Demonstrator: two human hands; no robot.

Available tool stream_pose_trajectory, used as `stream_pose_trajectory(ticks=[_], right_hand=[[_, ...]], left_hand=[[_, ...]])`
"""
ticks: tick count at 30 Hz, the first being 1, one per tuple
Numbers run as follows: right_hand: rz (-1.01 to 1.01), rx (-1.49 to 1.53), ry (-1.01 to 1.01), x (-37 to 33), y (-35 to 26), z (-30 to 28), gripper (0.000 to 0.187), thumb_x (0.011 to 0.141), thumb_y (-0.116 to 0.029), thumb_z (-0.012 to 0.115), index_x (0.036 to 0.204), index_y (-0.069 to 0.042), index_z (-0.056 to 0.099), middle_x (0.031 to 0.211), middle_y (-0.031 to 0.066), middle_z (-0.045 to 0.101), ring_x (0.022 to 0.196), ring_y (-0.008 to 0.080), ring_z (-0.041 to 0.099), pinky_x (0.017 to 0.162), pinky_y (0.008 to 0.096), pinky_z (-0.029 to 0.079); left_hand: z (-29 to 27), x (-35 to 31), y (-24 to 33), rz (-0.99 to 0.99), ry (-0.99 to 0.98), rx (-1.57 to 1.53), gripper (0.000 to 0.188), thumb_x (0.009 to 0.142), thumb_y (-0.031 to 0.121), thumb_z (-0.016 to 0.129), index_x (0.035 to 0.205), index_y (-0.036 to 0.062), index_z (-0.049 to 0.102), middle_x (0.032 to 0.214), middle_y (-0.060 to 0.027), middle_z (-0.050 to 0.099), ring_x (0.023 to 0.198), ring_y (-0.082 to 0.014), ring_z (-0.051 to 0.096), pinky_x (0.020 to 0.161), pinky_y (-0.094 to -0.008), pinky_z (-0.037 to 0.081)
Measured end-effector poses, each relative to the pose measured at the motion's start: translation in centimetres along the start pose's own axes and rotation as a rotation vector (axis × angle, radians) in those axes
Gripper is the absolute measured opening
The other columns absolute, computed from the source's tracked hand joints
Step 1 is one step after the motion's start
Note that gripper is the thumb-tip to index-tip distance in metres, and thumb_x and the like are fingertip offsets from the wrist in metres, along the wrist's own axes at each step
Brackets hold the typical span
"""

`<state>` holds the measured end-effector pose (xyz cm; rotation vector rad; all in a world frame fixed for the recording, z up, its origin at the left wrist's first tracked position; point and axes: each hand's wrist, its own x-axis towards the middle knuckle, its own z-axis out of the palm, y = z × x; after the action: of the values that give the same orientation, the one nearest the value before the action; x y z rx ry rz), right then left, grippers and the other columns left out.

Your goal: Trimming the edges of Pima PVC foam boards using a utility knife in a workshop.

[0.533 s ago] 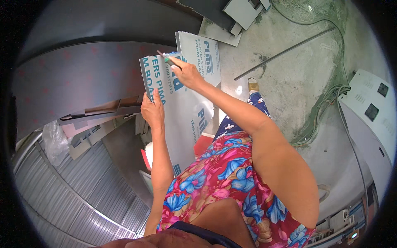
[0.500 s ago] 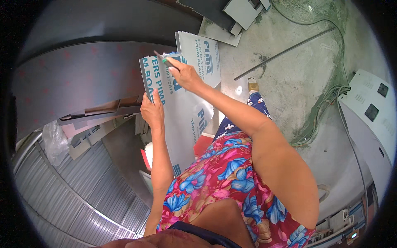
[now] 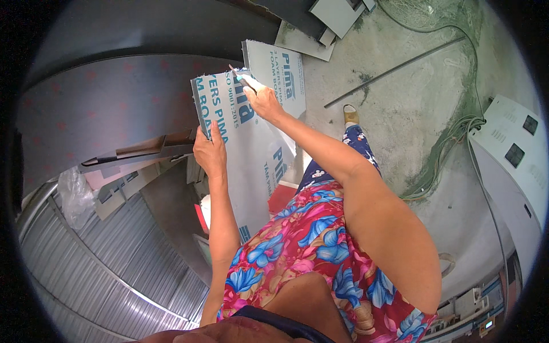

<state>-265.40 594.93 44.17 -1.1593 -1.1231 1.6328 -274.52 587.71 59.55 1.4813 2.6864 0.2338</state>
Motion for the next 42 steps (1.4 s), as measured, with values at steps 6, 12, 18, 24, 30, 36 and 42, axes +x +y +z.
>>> stream_pose_trajectory(ticks=[6,12,18,24,30,36,42], right_hand=[[-0.071,-0.013,0.014,0.1,0.6,0.2,0.044,0.099,-0.020,0.053,0.142,-0.013,0.052,0.086,0.0094,0.067,0.075,0.0153,0.064,0.075,0.0312,0.052],[-0.162,-0.033,-0.057,0.6,-0.7,-1.0,0.043,0.099,-0.021,0.053,0.142,-0.013,0.054,0.090,0.0101,0.068,0.074,0.0149,0.062,0.076,0.0313,0.053],[-0.083,-0.080,-0.115,1.2,0.7,-2.3,0.042,0.099,-0.021,0.052,0.140,-0.012,0.055,0.092,0.0103,0.069,0.075,0.0155,0.063,0.077,0.0318,0.052],[-0.084,-0.110,-0.094,2.2,1.9,-2.8,0.041,0.099,-0.020,0.051,0.138,-0.010,0.056,0.092,0.0106,0.069,0.075,0.0158,0.063,0.076,0.0314,0.052],[-0.054,-0.071,-0.115,2.0,1.6,-3.0,0.040,0.098,-0.022,0.053,0.135,-0.010,0.057,0.103,0.0149,0.069,0.087,0.0271,0.065,0.081,0.0364,0.052],[0.003,-0.076,-0.141,1.6,2.4,-3.2,0.040,0.099,-0.020,0.051,0.138,-0.011,0.056,0.084,0.0113,0.068,0.074,0.0168,0.065,0.074,0.0322,0.053],[-0.113,-0.125,-0.054,2.1,4.8,-3.0,0.042,0.099,-0.021,0.051,0.139,-0.010,0.055,0.081,0.0108,0.068,0.074,0.0168,0.065,0.074,0.0319,0.053]], left_hand=[[0.1,0.3,-0.2,0.005,0.002,0.001,0.040,0.097,0.042,0.058,0.101,0.0037,0.069,0.087,-0.0158,0.072,0.079,-0.0339,0.070,0.071,-0.0430,0.052],[0.0,0.5,-0.4,-0.007,-0.009,-0.002,0.040,0.097,0.042,0.058,0.100,0.0032,0.069,0.087,-0.0161,0.072,0.079,-0.0342,0.070,0.070,-0.0428,0.052],[0.4,0.3,0.0,0.030,0.022,0.008,0.040,0.097,0.041,0.058,0.100,0.0023,0.068,0.085,-0.0166,0.072,0.077,-0.0344,0.070,0.069,-0.0433,0.052],[0.8,0.8,0.5,0.060,0.037,-0.011,0.032,0.096,0.033,0.060,0.093,0.0026,0.065,0.083,-0.0157,0.070,0.074,-0.0355,0.067,0.065,-0.0458,0.050],[0.9,0.9,0.1,0.031,0.023,0.000,0.038,0.097,0.040,0.059,0.099,0.0025,0.068,0.084,-0.0169,0.072,0.076,-0.0342,0.070,0.069,-0.0428,0.052],[0.8,0.5,0.7,0.015,0.022,0.000,0.032,0.096,0.034,0.060,0.093,0.0028,0.065,0.083,-0.0151,0.070,0.075,-0.0354,0.068,0.067,-0.0452,0.050],[0.9,0.3,0.9,0.000,0.005,0.009,0.038,0.097,0.040,0.059,0.099,0.0030,0.068,0.085,-0.0165,0.072,0.077,-0.0343,0.070,0.069,-0.0427,0.052]])
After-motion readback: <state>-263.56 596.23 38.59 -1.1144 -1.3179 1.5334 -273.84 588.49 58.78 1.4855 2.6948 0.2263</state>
